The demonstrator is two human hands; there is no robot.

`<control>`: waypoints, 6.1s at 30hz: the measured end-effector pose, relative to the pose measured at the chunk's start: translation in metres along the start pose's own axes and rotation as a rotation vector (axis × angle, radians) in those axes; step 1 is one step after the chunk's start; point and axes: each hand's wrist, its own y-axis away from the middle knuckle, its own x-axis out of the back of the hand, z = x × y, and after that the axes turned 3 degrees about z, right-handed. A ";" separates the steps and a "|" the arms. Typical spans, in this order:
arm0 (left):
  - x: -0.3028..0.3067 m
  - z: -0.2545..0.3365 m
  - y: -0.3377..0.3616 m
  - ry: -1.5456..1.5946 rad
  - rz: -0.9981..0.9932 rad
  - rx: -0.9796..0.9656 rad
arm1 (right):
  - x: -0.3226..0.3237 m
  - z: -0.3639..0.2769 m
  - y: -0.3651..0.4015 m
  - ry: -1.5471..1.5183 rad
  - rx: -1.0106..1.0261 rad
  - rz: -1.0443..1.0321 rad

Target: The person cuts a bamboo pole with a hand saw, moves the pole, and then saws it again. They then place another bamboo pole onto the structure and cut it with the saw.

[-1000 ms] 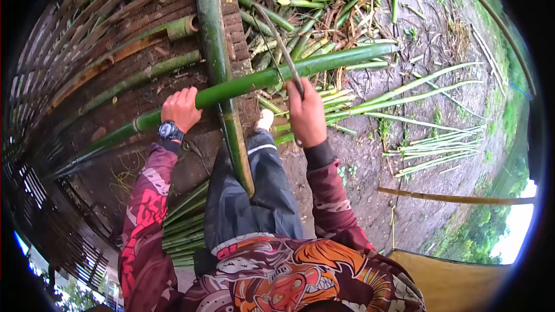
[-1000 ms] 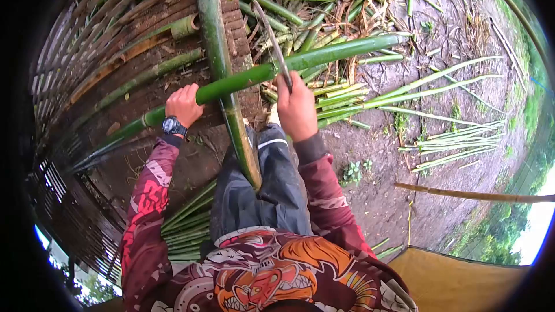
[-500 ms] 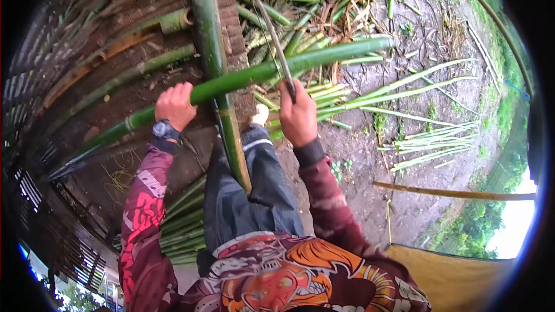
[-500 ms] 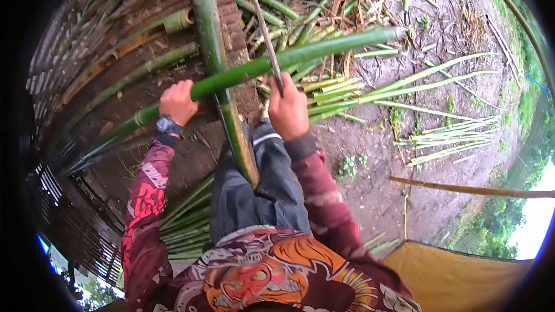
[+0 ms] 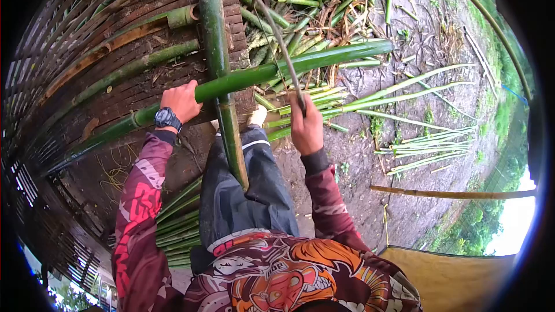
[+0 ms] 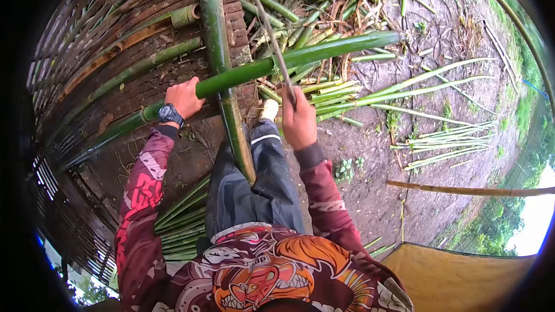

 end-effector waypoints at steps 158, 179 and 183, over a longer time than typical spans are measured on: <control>-0.426 0.109 0.898 0.109 0.179 2.952 | -0.360 0.052 0.351 0.790 0.600 -1.839; -0.100 0.046 0.186 0.736 0.743 0.395 | -0.073 0.200 0.213 0.324 -0.183 -0.825; -0.113 0.087 0.087 0.373 0.669 0.039 | -0.036 0.303 0.146 0.426 -0.378 -0.429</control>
